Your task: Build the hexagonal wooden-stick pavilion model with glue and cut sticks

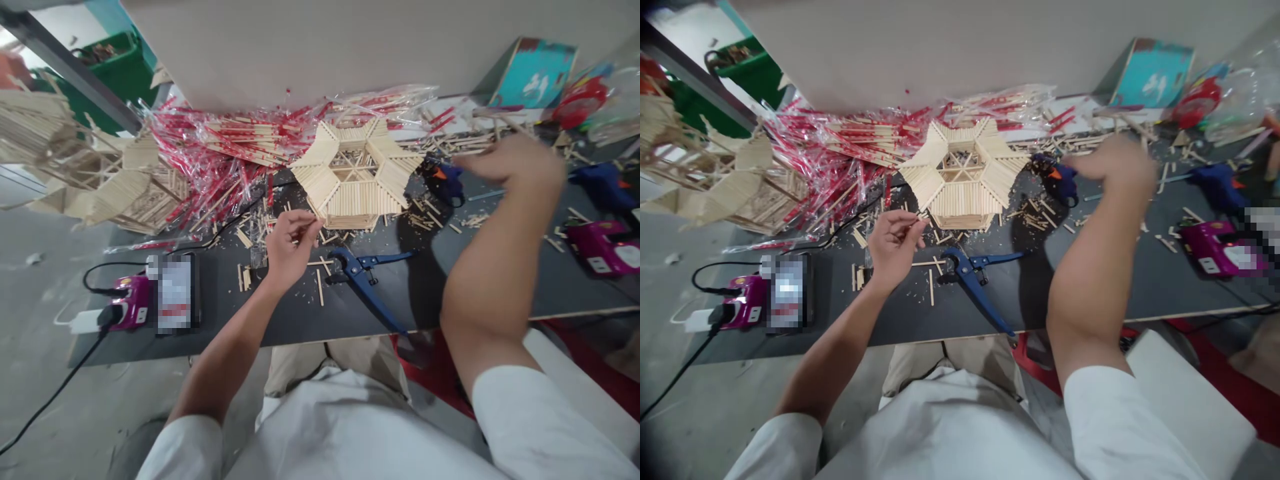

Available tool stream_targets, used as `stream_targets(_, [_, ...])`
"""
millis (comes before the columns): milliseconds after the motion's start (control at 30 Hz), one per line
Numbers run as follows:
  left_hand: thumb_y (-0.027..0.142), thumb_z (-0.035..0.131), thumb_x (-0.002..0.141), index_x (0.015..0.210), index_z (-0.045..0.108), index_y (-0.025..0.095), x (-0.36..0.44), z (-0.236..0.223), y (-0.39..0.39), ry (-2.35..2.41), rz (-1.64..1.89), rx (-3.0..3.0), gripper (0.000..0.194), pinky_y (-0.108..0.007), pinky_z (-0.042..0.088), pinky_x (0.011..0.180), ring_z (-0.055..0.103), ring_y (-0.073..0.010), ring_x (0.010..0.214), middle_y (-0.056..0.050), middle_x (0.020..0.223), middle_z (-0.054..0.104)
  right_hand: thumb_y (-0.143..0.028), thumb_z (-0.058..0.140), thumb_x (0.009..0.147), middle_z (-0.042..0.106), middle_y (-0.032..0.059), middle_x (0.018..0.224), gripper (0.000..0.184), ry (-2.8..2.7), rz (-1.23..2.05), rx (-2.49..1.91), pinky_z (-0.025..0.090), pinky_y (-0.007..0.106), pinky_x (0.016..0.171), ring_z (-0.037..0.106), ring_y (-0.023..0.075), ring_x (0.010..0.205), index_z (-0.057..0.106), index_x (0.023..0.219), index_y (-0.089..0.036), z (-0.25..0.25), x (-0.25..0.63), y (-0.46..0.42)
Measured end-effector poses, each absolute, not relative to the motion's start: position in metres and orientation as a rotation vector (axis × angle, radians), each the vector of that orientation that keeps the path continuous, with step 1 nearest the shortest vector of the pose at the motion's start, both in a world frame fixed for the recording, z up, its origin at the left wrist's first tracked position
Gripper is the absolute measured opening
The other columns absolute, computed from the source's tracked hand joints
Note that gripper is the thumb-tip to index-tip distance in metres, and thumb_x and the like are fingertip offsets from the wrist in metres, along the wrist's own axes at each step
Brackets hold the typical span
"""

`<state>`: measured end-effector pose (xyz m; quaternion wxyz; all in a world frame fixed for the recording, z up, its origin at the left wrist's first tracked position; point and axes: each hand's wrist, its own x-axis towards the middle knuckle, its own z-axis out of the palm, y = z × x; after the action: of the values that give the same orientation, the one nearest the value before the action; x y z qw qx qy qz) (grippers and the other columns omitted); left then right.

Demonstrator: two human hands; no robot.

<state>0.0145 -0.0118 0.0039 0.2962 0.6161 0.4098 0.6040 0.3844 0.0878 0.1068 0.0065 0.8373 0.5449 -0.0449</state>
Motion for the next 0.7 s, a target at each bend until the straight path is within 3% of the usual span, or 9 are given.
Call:
stream_targets(67, [0.033, 0.08, 0.093, 0.103, 0.066, 0.022, 0.014, 0.008, -0.011, 1.074, 1.584, 1.508, 0.021, -0.016, 0.05, 0.046, 0.067, -0.0062, 0.051, -0.001, 0.088, 0.081, -0.053, 0.068, 0.099, 0.072, 0.0261, 0.132, 0.053, 1.752, -0.038, 2.805, 0.053, 0.051, 0.101, 0.068, 0.0382, 0.127, 0.076, 0.132, -0.012, 0.132, 0.377, 0.069])
stream_targets(133, [0.035, 0.082, 0.091, 0.102, 0.069, 0.021, 0.014, 0.014, -0.013, 1.066, 1.546, 1.432, 0.022, -0.017, 0.049, 0.044, 0.067, -0.0066, 0.051, -0.002, 0.088, 0.082, -0.051, 0.065, 0.101, 0.077, 0.0212, 0.121, 0.049, 2.266, 0.106, 2.765, 0.055, 0.049, 0.1, 0.073, 0.0332, 0.117, 0.076, 0.131, -0.014, 0.156, 0.36, 0.046])
stream_targets(233, [0.037, 0.082, 0.092, 0.104, 0.074, 0.022, 0.016, 0.023, -0.021, 1.021, 1.498, 1.377, 0.021, -0.018, 0.05, 0.043, 0.068, -0.0073, 0.051, -0.005, 0.094, 0.084, -0.046, 0.065, 0.101, 0.076, 0.017, 0.121, 0.047, 3.071, -0.06, 2.25, 0.057, 0.037, 0.089, 0.074, 0.0233, 0.107, 0.071, 0.136, -0.015, 0.181, 0.317, 0.013])
stream_targets(300, [0.04, 0.083, 0.09, 0.103, 0.076, 0.023, 0.018, 0.028, -0.026, 0.971, 1.469, 1.363, 0.022, -0.02, 0.05, 0.042, 0.067, -0.0076, 0.049, -0.004, 0.094, 0.084, -0.037, 0.068, 0.101, 0.079, 0.0076, 0.103, 0.027, 3.31, -0.128, 1.777, 0.055, 0.035, 0.079, 0.073, 0.0165, 0.089, 0.077, 0.12, -0.021, 0.188, 0.284, -0.002])
stream_targets(367, [0.044, 0.085, 0.088, 0.099, 0.076, 0.023, 0.019, 0.03, -0.029, 0.917, 1.425, 1.356, 0.025, -0.021, 0.05, 0.041, 0.065, -0.0082, 0.047, -0.002, 0.084, 0.082, -0.023, 0.066, 0.101, 0.077, 0.0025, 0.097, 0.012, 3.428, -0.297, 1.193, 0.054, 0.035, 0.076, 0.07, 0.0157, 0.081, 0.075, 0.109, -0.021, 0.187, 0.253, -0.008])
stream_targets(467, [0.049, 0.085, 0.087, 0.096, 0.074, 0.024, 0.016, 0.03, -0.027, 0.859, 1.354, 1.312, 0.029, -0.021, 0.05, 0.04, 0.065, -0.01, 0.047, 0.002, 0.071, 0.075, -0.021, 0.067, 0.102, 0.074, 0.0023, 0.099, 0.005, 3.286, -0.446, 0.887, 0.049, 0.036, 0.078, 0.069, 0.0194, 0.087, 0.072, 0.1, -0.02, 0.176, 0.222, -0.006])
stream_targets(700, [0.054, 0.084, 0.085, 0.09, 0.071, 0.022, 0.0, 0.029, -0.017, 0.853, 1.151, 1.209, 0.035, -0.018, 0.036, 0.029, 0.054, -0.0088, 0.033, 0.005, 0.051, 0.061, -0.002, 0.058, 0.095, 0.07, 0.0047, 0.097, 0.018, 3.219, -0.416, 0.981, 0.043, 0.031, 0.074, 0.066, 0.0188, 0.085, 0.067, 0.093, -0.017, 0.146, 0.198, 0.003])
